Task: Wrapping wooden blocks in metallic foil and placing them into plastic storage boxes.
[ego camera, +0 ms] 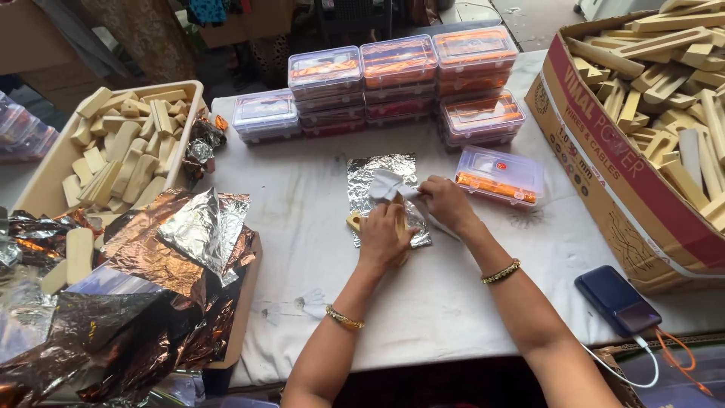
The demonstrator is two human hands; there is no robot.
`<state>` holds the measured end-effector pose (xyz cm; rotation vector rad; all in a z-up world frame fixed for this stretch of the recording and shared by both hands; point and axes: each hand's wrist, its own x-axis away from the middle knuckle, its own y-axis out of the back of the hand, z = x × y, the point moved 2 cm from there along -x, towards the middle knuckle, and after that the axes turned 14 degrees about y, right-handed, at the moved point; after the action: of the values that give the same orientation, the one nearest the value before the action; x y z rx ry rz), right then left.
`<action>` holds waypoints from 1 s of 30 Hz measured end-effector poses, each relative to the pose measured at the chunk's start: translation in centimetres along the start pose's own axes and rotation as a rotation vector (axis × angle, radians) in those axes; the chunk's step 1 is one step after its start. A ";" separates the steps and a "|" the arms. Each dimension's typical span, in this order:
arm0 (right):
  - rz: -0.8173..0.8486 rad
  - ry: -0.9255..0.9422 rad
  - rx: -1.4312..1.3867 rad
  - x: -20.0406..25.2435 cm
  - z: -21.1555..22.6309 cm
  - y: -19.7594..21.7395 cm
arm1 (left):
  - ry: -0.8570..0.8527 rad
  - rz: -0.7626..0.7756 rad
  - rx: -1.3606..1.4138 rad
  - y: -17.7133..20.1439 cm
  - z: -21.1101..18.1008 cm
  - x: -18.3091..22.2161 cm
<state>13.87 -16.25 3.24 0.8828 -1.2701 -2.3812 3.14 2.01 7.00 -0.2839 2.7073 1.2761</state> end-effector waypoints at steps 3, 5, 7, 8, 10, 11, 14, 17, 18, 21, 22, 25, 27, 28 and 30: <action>-0.331 0.594 -0.043 -0.9 5.5 3.0 | 0.011 0.004 -0.210 -1.9 0.8 -0.4; -0.348 0.694 -0.016 -1.3 6.1 2.3 | 0.015 0.027 -0.221 -3.2 2.1 -0.7; -0.363 0.793 0.011 -1.1 5.8 1.1 | 0.019 0.050 -0.231 -3.8 2.7 -0.9; -0.253 0.547 -0.225 -1.1 4.5 0.1 | 0.006 0.018 -0.214 -3.6 2.7 -0.8; -0.134 0.302 -0.458 -1.3 3.2 -1.3 | -0.004 -0.019 -0.198 -2.6 2.1 -0.7; -0.334 0.190 -0.578 -1.4 2.7 -1.1 | 0.018 -0.003 -0.222 -1.9 1.5 -0.5; -0.525 -0.057 -0.520 -1.0 2.6 0.4 | 0.040 0.032 -0.235 0.1 0.3 -0.4; -0.582 -0.202 -0.407 -0.8 2.3 1.4 | 0.114 0.018 -0.021 -1.1 4.0 -2.2; -0.650 -0.217 -0.477 -0.9 2.2 1.5 | 0.193 -0.014 0.177 -1.9 6.2 -3.1; -0.580 -0.194 -0.293 -0.9 1.1 1.7 | 0.308 -0.208 -0.002 -0.5 10.8 -5.5; -0.580 -0.192 -0.298 -1.0 0.4 1.2 | 0.310 -0.211 -0.005 0.7 10.0 -5.8; -0.504 -0.114 -0.179 -0.8 -1.3 -0.7 | 0.462 -0.182 -0.285 2.5 8.7 -6.7; -0.405 -0.113 -0.202 -0.7 -2.4 -1.9 | 0.559 -0.129 -0.305 1.8 8.6 -8.3; -0.407 -0.113 -0.201 -0.7 -2.4 -2.0 | 0.557 -0.130 -0.305 1.8 8.1 -8.7; -0.386 -0.115 -0.246 -0.7 -2.6 -2.2 | 0.589 -0.084 -0.271 1.5 6.9 -9.6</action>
<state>16.12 -16.34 0.62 0.9986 -0.8763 -2.8472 12.36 9.37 5.73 -0.9256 2.9106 1.7626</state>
